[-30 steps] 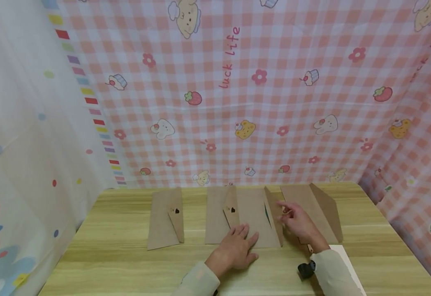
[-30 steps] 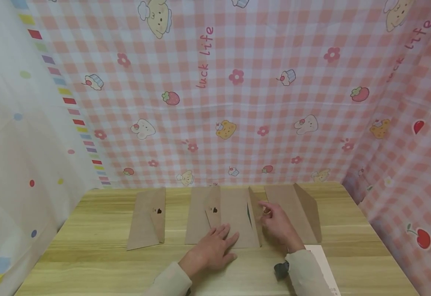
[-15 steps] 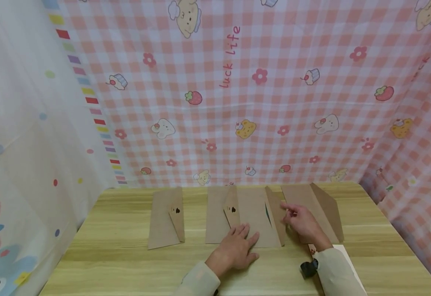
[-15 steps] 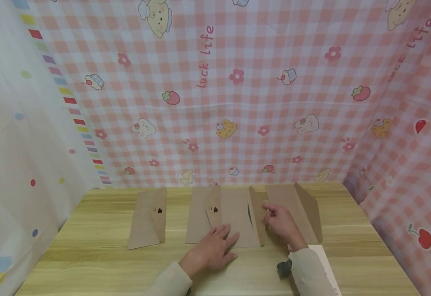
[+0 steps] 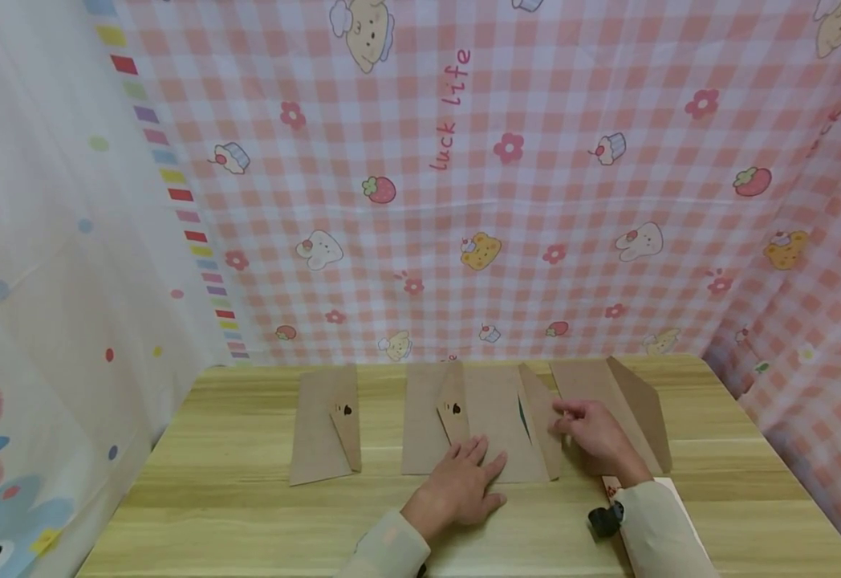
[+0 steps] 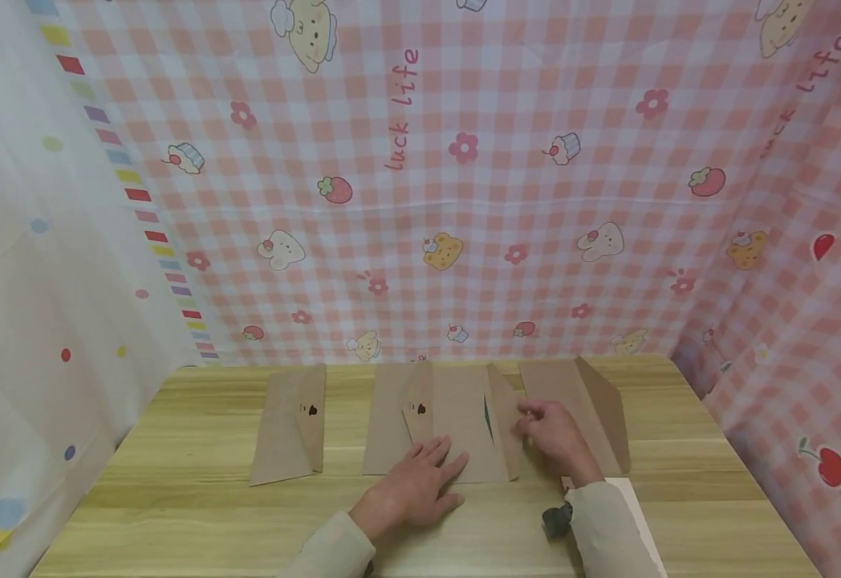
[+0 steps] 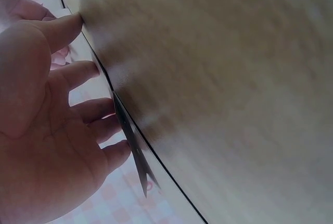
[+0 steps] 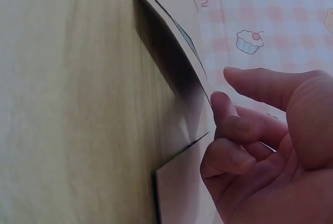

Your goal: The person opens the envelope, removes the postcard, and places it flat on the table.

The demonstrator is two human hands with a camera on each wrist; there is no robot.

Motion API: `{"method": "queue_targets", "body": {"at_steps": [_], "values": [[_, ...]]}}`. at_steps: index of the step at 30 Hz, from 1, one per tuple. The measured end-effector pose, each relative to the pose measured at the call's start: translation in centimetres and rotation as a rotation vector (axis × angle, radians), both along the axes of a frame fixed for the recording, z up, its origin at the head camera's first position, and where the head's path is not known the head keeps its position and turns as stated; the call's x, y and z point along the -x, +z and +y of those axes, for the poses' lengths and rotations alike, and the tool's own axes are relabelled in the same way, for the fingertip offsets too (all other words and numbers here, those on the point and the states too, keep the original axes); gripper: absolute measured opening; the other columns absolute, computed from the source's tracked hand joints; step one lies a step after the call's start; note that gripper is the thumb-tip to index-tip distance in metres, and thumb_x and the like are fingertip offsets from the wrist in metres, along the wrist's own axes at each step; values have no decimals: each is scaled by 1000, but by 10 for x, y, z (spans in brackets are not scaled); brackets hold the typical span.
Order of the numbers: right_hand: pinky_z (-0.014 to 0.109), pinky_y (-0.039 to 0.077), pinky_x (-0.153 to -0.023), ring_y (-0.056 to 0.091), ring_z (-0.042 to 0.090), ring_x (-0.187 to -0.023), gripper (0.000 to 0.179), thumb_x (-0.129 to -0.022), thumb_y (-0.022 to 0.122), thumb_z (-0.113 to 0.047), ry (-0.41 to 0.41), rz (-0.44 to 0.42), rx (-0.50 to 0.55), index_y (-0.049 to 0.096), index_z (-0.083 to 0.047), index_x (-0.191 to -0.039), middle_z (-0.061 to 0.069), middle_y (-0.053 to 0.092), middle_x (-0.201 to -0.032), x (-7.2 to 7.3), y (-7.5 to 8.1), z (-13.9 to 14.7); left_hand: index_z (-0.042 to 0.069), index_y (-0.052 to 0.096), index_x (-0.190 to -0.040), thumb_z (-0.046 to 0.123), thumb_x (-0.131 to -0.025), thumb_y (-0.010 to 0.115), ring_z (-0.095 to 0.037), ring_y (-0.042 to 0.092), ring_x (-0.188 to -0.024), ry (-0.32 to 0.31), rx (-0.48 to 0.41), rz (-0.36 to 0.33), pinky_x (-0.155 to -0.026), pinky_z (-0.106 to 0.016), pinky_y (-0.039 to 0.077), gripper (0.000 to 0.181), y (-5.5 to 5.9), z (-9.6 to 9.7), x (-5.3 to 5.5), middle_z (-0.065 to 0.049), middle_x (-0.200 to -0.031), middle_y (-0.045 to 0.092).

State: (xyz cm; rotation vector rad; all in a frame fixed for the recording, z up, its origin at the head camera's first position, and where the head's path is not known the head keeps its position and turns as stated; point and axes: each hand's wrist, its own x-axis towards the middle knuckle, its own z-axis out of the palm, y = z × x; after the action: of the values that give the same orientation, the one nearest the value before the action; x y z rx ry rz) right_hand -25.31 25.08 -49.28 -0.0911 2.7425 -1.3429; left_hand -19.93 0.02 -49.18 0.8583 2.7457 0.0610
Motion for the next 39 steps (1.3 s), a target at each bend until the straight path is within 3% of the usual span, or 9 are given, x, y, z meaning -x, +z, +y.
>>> {"method": "queue_targets", "body": {"at_steps": [9,16,30,34,39], "values": [[42,49,-91,57,30,-108,45,-90,68,-11,-9,-7,-25,59,12,-128,25,64,-124,3,-9,-2,28,36,-155,51,-99,50,-20,22,-151,1,-9,0,-121,-40,22,62,2,-1,-1,-8,-162,28],[30,45,-76,55,21,-88,48,-89,69,-11,-1,-40,-22,57,10,-131,10,65,-95,5,-11,-4,28,37,-155,51,-99,50,-20,23,-151,-2,-7,9,-121,-40,23,62,2,0,-1,-9,-162,29],[28,40,-64,48,17,-72,56,-89,72,-14,19,-51,-7,53,8,-136,5,52,-79,14,-13,-13,28,36,-155,51,-99,50,-20,22,-151,-1,-29,-9,-121,-41,23,61,2,1,-1,-8,-162,27],[35,47,-80,54,24,-90,61,-89,73,-19,17,-68,-6,50,5,-141,15,61,-98,15,-15,-16,28,36,-155,51,-100,50,-21,22,-151,1,-26,-4,-121,-41,23,61,1,1,-1,-9,-162,27],[48,45,-97,54,35,-111,61,-90,72,-20,25,-43,-44,49,4,-142,29,59,-125,16,-17,-19,27,36,-155,51,-100,50,-21,21,-151,11,-25,-6,-121,-41,21,62,-1,0,-1,-10,-163,26]]}}
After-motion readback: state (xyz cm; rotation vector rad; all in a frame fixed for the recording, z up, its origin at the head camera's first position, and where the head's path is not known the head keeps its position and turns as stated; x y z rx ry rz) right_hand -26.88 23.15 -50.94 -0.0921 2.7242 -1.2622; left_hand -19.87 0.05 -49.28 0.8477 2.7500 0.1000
